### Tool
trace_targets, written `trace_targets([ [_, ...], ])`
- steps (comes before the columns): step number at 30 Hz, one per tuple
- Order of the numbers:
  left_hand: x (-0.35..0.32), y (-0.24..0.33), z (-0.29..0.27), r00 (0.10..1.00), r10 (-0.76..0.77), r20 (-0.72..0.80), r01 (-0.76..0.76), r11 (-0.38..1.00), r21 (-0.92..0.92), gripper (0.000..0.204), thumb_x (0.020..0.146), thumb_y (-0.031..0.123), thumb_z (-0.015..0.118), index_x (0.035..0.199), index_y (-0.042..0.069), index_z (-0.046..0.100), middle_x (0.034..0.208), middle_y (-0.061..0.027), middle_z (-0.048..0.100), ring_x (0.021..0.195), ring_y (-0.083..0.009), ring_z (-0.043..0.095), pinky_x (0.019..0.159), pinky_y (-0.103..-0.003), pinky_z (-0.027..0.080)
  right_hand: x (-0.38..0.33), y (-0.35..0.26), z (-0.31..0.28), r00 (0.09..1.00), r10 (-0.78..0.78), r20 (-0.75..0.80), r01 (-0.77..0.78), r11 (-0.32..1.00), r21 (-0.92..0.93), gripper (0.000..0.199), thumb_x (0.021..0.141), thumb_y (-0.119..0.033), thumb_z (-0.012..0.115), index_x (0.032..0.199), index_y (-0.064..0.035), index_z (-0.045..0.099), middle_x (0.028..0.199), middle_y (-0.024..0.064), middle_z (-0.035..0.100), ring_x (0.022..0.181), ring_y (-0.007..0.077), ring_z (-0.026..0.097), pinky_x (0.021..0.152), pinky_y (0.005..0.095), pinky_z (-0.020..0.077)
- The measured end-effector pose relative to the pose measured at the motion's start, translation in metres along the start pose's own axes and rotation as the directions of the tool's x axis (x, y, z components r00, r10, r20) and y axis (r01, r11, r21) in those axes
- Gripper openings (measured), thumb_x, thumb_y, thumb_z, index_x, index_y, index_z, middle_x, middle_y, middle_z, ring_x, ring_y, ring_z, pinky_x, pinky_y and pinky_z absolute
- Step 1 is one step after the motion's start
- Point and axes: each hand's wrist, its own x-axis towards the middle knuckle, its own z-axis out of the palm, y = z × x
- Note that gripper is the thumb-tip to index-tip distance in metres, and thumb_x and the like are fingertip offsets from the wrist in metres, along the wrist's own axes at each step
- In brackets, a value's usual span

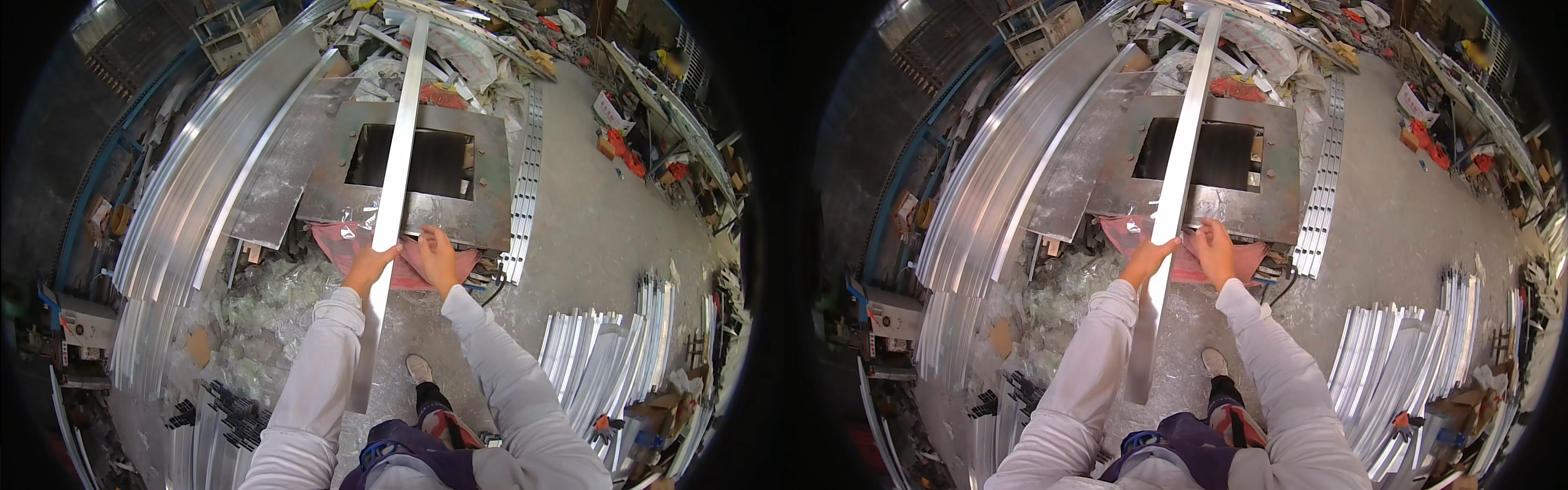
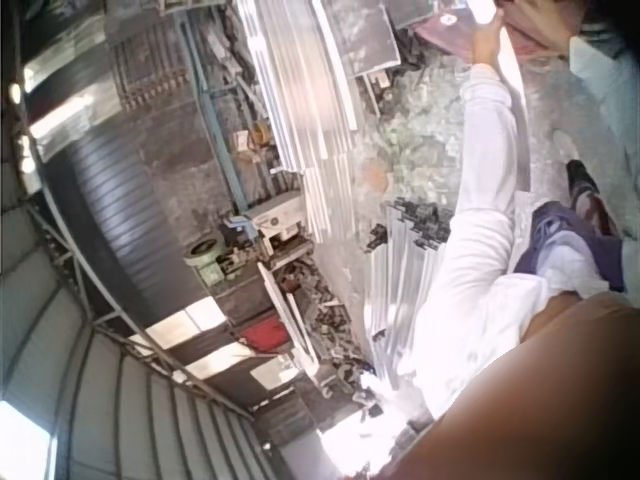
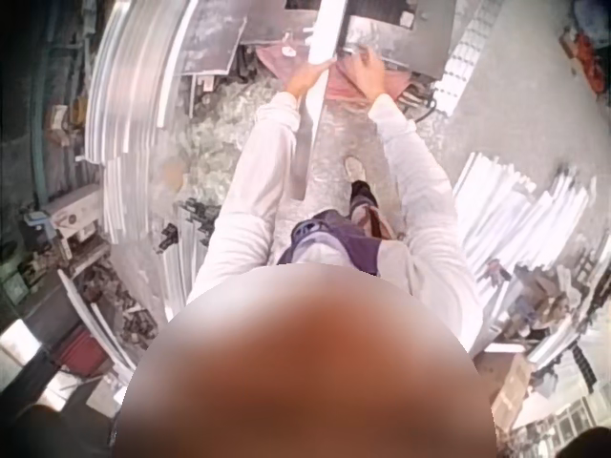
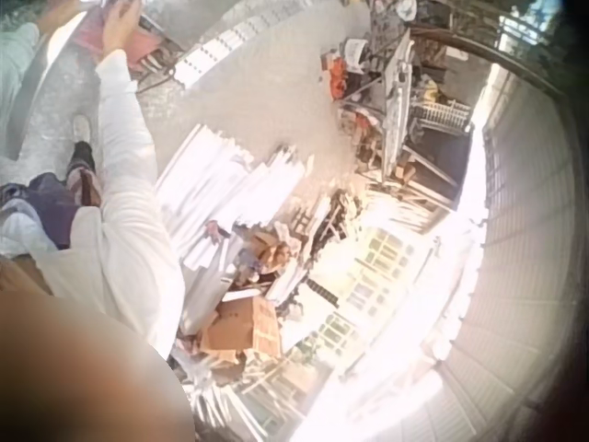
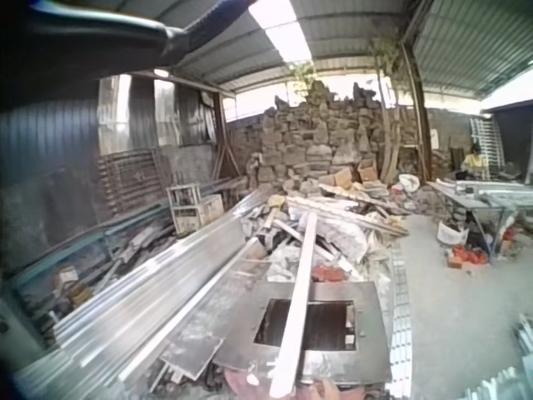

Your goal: The person picks up long, flat metal sheets from a pile on the floor, wipes them with a cloth, and places them on a nearby workbench. The person repeats this process for several sheets.

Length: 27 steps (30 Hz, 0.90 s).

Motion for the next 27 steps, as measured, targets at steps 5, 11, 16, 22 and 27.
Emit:
trace_targets([
  [5, -0.040, -0.061, 0.010, 0.992, 0.081, -0.094, -0.084, 0.996, -0.025, 0.068, 0.080, 0.054, 0.069, 0.118, -0.001, 0.061, 0.109, -0.0199, 0.068, 0.101, -0.0319, 0.065, 0.085, -0.040, 0.049, 0.018, -0.033, 0.030, 0.916, -0.382, 0.123, 0.399, 0.841, -0.365, 0.038, 0.087, -0.021, 0.064, 0.120, -0.0039, 0.059, 0.120, 0.0147, 0.060, 0.116, 0.0341, 0.052, 0.101, 0.0434, 0.0397],
  [11, -0.221, -0.162, 0.043, 0.981, -0.185, 0.057, 0.193, 0.964, -0.184, 0.063, 0.075, 0.039, 0.080, 0.123, 0.004, 0.059, 0.113, -0.0141, 0.067, 0.101, -0.0251, 0.064, 0.090, -0.036, 0.048, -0.016, -0.039, 0.067, 0.736, -0.465, 0.492, 0.677, 0.489, -0.550, 0.052, 0.087, -0.039, 0.061, 0.129, -0.0078, 0.054, 0.138, 0.0140, 0.050, 0.136, 0.0326, 0.037, 0.114, 0.0504, 0.0237],
  [16, -0.443, -0.257, 0.066, 0.943, -0.317, 0.106, 0.332, 0.919, -0.213, 0.074, 0.073, 0.037, 0.081, 0.131, 0.004, 0.051, 0.118, -0.0137, 0.065, 0.109, -0.0222, 0.061, 0.094, -0.034, 0.046, -0.164, -0.020, 0.091, 0.553, -0.314, 0.772, 0.819, 0.374, -0.435, 0.049, 0.091, -0.048, 0.051, 0.123, -0.0114, 0.062, 0.134, 0.0093, 0.054, 0.137, 0.0275, 0.036, 0.117, 0.0520, 0.0165],
  [22, -0.614, -0.271, 0.061, 0.718, -0.589, 0.372, 0.667, 0.736, -0.121, 0.079, 0.073, 0.038, 0.081, 0.136, 0.004, 0.047, 0.122, -0.0150, 0.063, 0.112, -0.0217, 0.060, 0.095, -0.033, 0.045, -0.378, -0.055, 0.084, 0.546, -0.222, 0.808, 0.767, 0.519, -0.376, 0.042, 0.089, -0.036, 0.059, 0.124, -0.0130, 0.062, 0.130, 0.0072, 0.057, 0.130, 0.0267, 0.044, 0.115, 0.0535, 0.0217],
  [27, -0.626, -0.269, 0.057, 0.679, -0.670, 0.301, 0.720, 0.688, -0.092, 0.076, 0.073, 0.039, 0.081, 0.133, 0.004, 0.050, 0.118, -0.0143, 0.065, 0.108, -0.0216, 0.061, 0.093, -0.034, 0.046, -0.433, -0.066, 0.076, 0.518, -0.253, 0.817, 0.739, 0.612, -0.280, 0.043, 0.088, -0.035, 0.061, 0.124, -0.0122, 0.061, 0.131, 0.0079, 0.056, 0.131, 0.0270, 0.044, 0.115, 0.0535, 0.0205],
])
